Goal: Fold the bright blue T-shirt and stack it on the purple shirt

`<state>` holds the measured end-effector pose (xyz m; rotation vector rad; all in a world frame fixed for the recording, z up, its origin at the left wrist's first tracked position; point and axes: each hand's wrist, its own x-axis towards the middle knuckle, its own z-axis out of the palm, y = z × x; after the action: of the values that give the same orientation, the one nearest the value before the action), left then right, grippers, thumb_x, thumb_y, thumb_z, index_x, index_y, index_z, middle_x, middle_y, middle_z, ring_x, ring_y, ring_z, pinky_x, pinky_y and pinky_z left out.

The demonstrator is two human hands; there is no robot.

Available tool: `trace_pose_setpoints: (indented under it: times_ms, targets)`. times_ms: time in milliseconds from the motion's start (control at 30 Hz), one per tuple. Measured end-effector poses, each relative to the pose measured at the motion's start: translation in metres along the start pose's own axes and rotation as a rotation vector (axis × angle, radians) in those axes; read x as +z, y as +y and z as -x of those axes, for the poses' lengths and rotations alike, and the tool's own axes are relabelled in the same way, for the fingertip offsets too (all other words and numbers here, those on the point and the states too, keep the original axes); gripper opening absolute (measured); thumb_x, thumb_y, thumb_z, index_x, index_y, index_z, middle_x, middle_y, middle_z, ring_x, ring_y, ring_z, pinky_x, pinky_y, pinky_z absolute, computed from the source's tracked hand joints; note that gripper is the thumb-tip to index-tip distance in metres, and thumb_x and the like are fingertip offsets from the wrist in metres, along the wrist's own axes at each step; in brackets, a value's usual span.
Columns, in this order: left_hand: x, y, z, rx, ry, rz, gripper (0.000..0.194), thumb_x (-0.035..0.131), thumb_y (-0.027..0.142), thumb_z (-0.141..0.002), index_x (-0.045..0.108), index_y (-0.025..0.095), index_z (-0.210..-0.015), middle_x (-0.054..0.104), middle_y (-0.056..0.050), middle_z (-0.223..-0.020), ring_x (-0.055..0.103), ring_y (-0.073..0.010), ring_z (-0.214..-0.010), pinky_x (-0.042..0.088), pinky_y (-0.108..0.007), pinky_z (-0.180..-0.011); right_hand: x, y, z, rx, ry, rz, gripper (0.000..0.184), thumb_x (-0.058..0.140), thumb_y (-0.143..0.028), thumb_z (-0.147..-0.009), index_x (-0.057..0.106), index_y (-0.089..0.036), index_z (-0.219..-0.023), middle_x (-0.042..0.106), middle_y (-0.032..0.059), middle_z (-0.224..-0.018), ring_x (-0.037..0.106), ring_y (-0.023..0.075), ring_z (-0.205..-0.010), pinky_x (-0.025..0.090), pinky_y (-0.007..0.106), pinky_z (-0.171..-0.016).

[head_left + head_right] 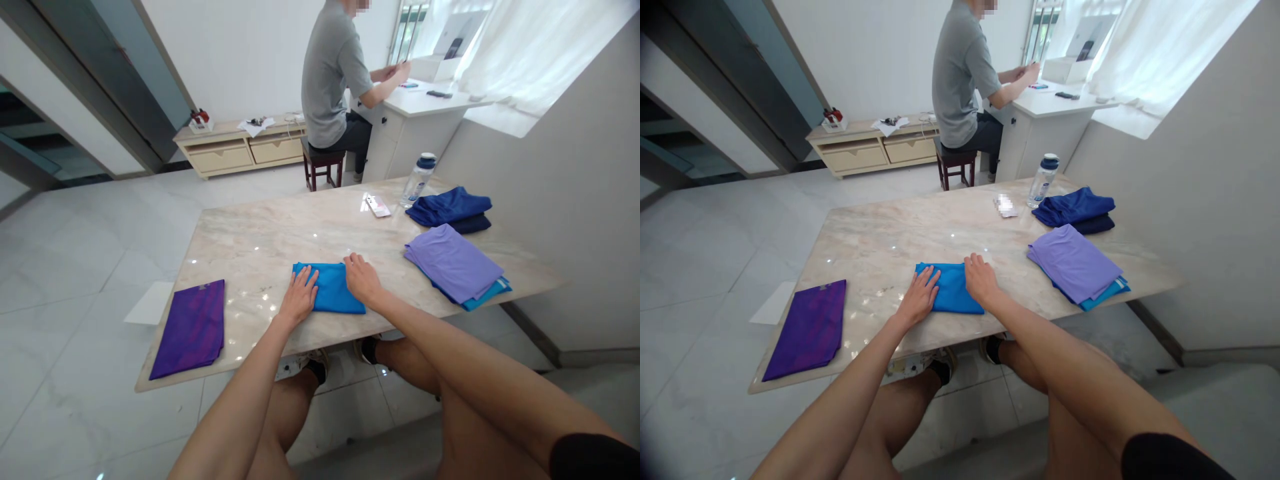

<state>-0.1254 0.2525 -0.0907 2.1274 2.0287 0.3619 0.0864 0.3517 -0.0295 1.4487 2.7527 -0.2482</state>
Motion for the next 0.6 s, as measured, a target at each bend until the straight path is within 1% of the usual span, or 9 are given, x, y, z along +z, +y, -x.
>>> trace_pose_setpoints:
  times_ms: [67,100,167,267,367,433,500,567,600]
  targets:
    - [0.005,-0.004,-0.007,-0.002,-0.004,-0.001,0.06,0.035,0.034,-0.115,0.049,0.017,-0.17,0.038,-0.015,-0.182,0.031,-0.0323,-0.171,0.021,-0.06,-0.141,0.021,-0.009,0.008,-0.229,0.037,-0.033,0.052,0.041,-0.026,-0.114,0.055,-0.012,-0.162,0.048,0.0216,-0.173,0.042,0.0354,-0.162,0.039,0.051,-0.131]
    - [0.006,-0.005,-0.01,-0.009,-0.006,-0.002,0.06,0.036,0.034,-0.115,0.049,0.019,-0.171,0.038,-0.014,-0.182,0.031,-0.0323,-0.171,0.02,-0.061,-0.141,0.032,-0.011,0.01,-0.298,0.02,-0.052,0.057,0.04,-0.034,-0.115,0.052,-0.013,-0.167,0.042,0.0185,-0.178,0.034,0.0351,-0.167,0.032,0.051,-0.136]
    - [0.008,-0.007,-0.013,-0.041,-0.018,0.007,0.06,0.036,0.036,-0.115,0.047,0.02,-0.172,0.035,-0.014,-0.183,0.03,-0.0324,-0.171,0.021,-0.062,-0.14,0.05,-0.008,0.013,-0.313,-0.035,-0.078,0.066,0.038,-0.047,-0.116,0.043,-0.014,-0.174,0.031,0.0141,-0.184,0.023,0.0341,-0.172,0.024,0.052,-0.139]
    - [0.006,-0.007,-0.015,-0.115,-0.046,0.027,0.063,0.034,0.039,-0.115,0.043,0.017,-0.174,0.03,-0.016,-0.185,0.027,-0.0337,-0.173,0.026,-0.06,-0.139,0.06,0.009,0.01,-0.189,-0.084,-0.089,0.077,0.035,-0.057,-0.115,0.034,-0.014,-0.178,0.022,0.013,-0.186,0.017,0.0318,-0.174,0.018,0.05,-0.141]
    - [-0.001,-0.008,-0.013,-0.195,-0.062,0.044,0.065,0.033,0.042,-0.115,0.041,0.015,-0.173,0.027,-0.018,-0.185,0.023,-0.0364,-0.173,0.028,-0.062,-0.137,0.052,0.025,0.004,-0.053,-0.123,-0.078,0.082,0.035,-0.059,-0.114,0.026,-0.012,-0.18,0.015,0.0137,-0.188,0.012,0.0307,-0.175,0.014,0.049,-0.141]
    - [-0.01,-0.01,-0.011,-0.293,-0.044,0.14,0.063,0.04,0.04,-0.112,0.047,0.015,-0.169,0.031,-0.02,-0.184,0.028,-0.0372,-0.172,0.029,-0.06,-0.136,0.044,0.028,0.0,0.041,-0.159,-0.086,0.082,0.037,-0.055,-0.113,0.025,-0.01,-0.18,0.014,0.0163,-0.188,0.011,0.033,-0.175,0.014,0.052,-0.141]
    - [-0.021,-0.016,-0.01,-0.416,0.0,0.265,0.057,0.048,0.036,-0.108,0.057,0.012,-0.159,0.045,-0.024,-0.176,0.04,-0.0374,-0.166,0.034,-0.056,-0.134,0.035,0.029,-0.004,0.144,-0.158,-0.167,0.076,0.044,-0.045,-0.112,0.031,-0.008,-0.177,0.018,0.0208,-0.187,0.017,0.0373,-0.174,0.019,0.056,-0.139]
    - [-0.033,-0.024,-0.011,-0.53,0.042,0.348,0.05,0.052,0.033,-0.105,0.065,0.009,-0.147,0.062,-0.028,-0.158,0.054,-0.0373,-0.155,0.041,-0.052,-0.128,0.026,0.032,-0.009,0.25,-0.119,-0.289,0.068,0.051,-0.031,-0.107,0.042,-0.008,-0.17,0.033,0.0266,-0.181,0.032,0.0407,-0.168,0.033,0.058,-0.133]
    - [-0.038,-0.027,-0.012,-0.578,0.049,0.372,0.047,0.052,0.035,-0.105,0.067,0.01,-0.142,0.07,-0.027,-0.147,0.061,-0.0371,-0.147,0.045,-0.051,-0.123,0.023,0.035,-0.012,0.296,-0.1,-0.342,0.065,0.053,-0.024,-0.103,0.047,-0.008,-0.166,0.041,0.0292,-0.175,0.041,0.0413,-0.163,0.041,0.056,-0.128]
